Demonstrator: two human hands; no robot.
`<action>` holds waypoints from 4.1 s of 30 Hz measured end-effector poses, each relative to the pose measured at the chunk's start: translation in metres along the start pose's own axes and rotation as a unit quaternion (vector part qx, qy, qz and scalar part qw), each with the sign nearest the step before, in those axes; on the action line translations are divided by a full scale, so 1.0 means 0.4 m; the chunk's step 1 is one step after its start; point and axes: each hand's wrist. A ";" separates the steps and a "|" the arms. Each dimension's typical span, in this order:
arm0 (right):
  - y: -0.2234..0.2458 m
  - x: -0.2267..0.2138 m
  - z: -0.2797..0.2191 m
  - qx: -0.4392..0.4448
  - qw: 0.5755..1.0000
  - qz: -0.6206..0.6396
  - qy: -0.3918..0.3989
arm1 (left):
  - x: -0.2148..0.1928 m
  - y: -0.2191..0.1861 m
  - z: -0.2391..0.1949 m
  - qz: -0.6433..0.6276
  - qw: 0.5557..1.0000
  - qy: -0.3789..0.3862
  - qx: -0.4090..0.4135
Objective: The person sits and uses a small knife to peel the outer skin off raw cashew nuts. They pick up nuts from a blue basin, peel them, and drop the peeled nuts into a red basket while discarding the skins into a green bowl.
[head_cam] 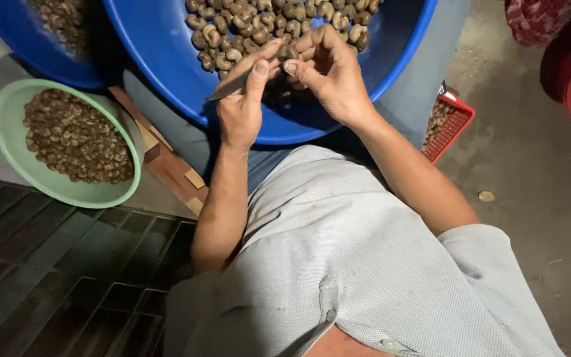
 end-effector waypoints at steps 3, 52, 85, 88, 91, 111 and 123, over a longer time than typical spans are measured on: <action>0.019 0.001 -0.001 0.005 1.000 0.006 0.024 | -0.002 0.006 0.001 0.022 1.000 0.015 0.012; 0.014 0.006 0.000 0.006 0.999 0.037 0.035 | -0.007 -0.009 0.000 0.020 0.997 0.054 0.044; -0.009 -0.001 0.002 -0.011 0.997 -0.074 0.010 | 0.003 0.004 0.012 0.103 0.994 0.026 0.027; 0.003 -0.001 0.001 -0.004 0.996 -0.094 0.008 | 0.005 -0.014 0.009 0.091 0.995 0.035 0.020; 0.021 0.005 0.002 0.007 0.989 -0.150 -0.002 | 0.000 -0.021 0.011 0.083 0.994 0.071 0.015; 0.007 -0.004 -0.004 0.042 0.995 0.066 0.054 | 0.000 -0.008 0.008 0.077 0.996 0.019 0.041; 0.028 -0.015 -0.005 0.129 0.982 0.122 0.066 | -0.002 -0.009 0.001 0.073 0.994 0.050 0.057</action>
Point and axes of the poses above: each hand's wrist, its own z-axis towards the middle knuckle, its own x-axis out of the palm, y = z × x, and after that the axes turned 15 degrees about y, right-handed
